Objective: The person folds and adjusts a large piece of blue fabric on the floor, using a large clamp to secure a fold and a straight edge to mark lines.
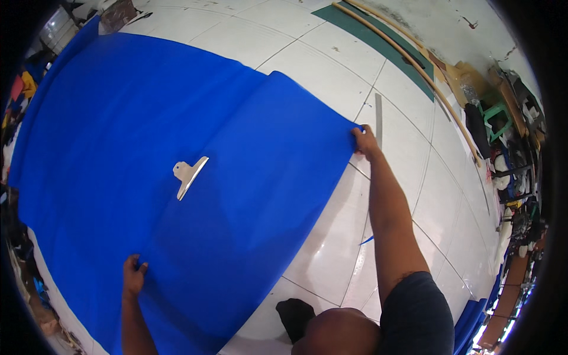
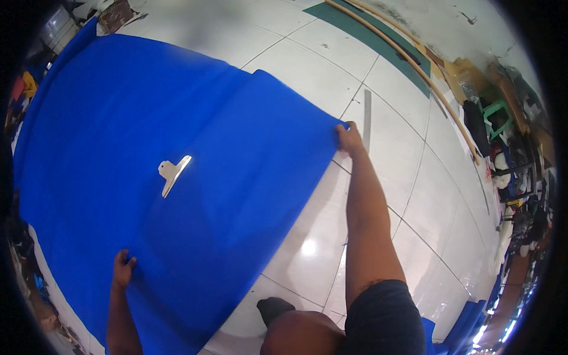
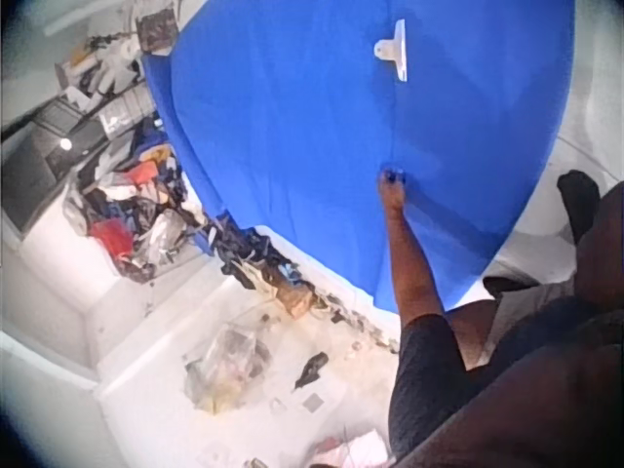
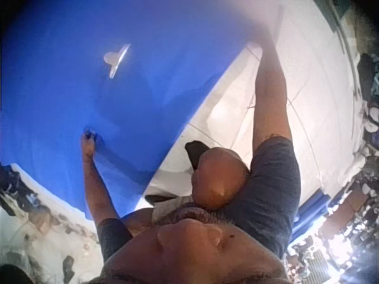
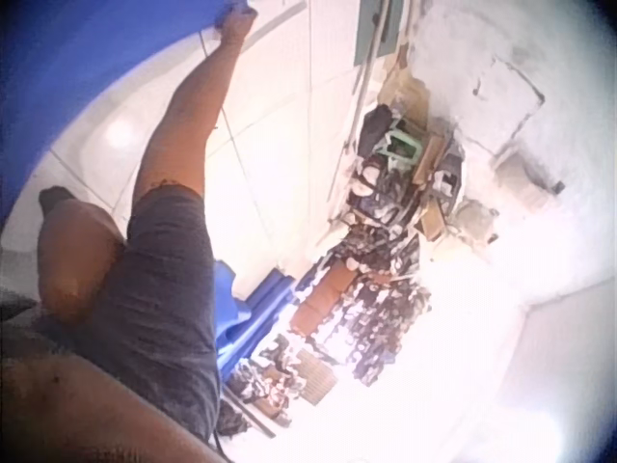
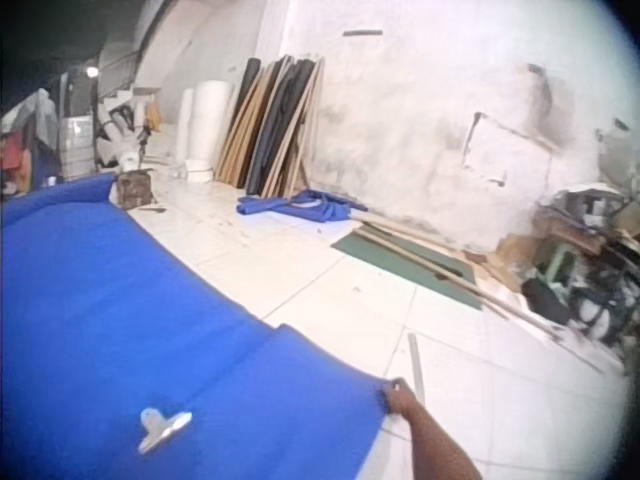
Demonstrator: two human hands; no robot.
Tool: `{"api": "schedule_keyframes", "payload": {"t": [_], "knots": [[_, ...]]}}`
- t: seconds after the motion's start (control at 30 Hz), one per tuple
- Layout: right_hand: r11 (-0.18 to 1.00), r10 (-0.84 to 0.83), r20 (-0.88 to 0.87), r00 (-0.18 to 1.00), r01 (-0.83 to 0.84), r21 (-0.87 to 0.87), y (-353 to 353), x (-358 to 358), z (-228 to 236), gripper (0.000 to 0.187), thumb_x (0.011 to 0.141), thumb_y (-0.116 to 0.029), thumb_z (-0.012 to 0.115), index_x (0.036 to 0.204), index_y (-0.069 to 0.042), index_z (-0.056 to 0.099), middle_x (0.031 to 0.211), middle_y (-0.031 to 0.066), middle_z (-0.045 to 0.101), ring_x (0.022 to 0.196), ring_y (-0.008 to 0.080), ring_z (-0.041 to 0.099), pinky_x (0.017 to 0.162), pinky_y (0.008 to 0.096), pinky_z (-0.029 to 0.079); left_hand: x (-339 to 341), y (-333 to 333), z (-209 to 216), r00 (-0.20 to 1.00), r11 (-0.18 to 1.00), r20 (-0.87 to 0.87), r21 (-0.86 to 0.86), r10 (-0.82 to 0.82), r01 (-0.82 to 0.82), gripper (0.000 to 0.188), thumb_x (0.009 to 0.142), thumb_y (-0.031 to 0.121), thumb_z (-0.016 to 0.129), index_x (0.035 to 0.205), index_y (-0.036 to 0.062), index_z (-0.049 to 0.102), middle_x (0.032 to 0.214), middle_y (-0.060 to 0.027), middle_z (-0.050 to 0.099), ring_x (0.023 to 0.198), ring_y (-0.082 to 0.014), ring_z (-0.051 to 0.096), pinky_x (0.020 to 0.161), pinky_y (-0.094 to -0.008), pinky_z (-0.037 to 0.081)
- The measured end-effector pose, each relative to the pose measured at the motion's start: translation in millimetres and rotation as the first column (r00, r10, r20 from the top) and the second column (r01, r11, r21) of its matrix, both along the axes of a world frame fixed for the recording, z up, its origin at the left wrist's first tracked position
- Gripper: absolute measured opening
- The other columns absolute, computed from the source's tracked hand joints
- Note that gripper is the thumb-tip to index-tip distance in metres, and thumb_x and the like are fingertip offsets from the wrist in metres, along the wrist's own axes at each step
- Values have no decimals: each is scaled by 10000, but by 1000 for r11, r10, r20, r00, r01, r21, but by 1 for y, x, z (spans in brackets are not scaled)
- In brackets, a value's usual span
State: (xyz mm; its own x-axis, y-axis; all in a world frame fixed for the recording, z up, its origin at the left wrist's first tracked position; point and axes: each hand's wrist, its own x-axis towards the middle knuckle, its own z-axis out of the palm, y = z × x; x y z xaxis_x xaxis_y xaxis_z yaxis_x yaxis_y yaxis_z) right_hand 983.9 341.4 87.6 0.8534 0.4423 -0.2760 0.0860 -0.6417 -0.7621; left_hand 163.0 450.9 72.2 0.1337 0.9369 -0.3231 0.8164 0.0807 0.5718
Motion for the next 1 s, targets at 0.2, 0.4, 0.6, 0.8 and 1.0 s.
{"api": "schedule_keyframes", "payload": {"t": [0.2, 0.4, 0.6, 0.8, 1.0], "knots": [[949, 167, 489, 856, -6, -315, -21, 2, -11, 582, 864, -483, 612, 1170, 6, 533, 1001, 254, 665, 910, 368, 671, 776, 447, 530, 10, -12, 24, 949, 958, -216, 121, -231, 261, 384, 867, 191, 648, 1190, 14, 538, 1127, -163, 545, 1036, -327, 509, 947, -430, 385], [915, 57, 592, 804, 196, -354, -6, -41, 0, 556, 871, -457, 608, 1246, -57, 517, 1201, 236, 577, 1129, 376, 565, 935, 472, 451, 30, -47, 8, 896, 915, -435, 324, -83, 242, 454, 943, 262, 509, 1332, 29, 477, 1264, -212, 477, 1168, -383, 446, 1056, -541, 274], [845, 502, 752, 428, -429, -320, 53, -154, 42, 453, 828, -315, 663, 1212, -96, 565, 1235, 154, 545, 1135, 334, 530, 917, 465, 438, 58, -64, 1, 878, 885, -469, 445, 100, 137, 530, 952, 308, 472, 1412, 50, 416, 1386, -232, 418, 1338, -422, 326, 1120, -601, 150], [342, 688, 717, 115, -923, -179, 141, -360, 34, 466, 854, -374, 633, 1210, -80, 567, 1219, 177, 550, 1163, 344, 510, 940, 480, 420, 45, -69, -1, 875, 890, -470, 439, 111, 123, 623, 928, 394, 513, 1434, 54, 385, 1423, -235, 391, 1368, -413, 288, 1139, -576, 104], [322, 918, 348, 188, -866, -382, 212, -425, 3, 445, 901, -456, 531, 1089, -64, 628, 1010, 179, 653, 1026, 369, 605, 895, 483, 474, 63, -62, 14, 917, 923, -384, 382, 107, 53, 657, 883, 423, 567, 1410, 64, 409, 1403, -240, 398, 1345, -417, 315, 1141, -571, 127]]}}
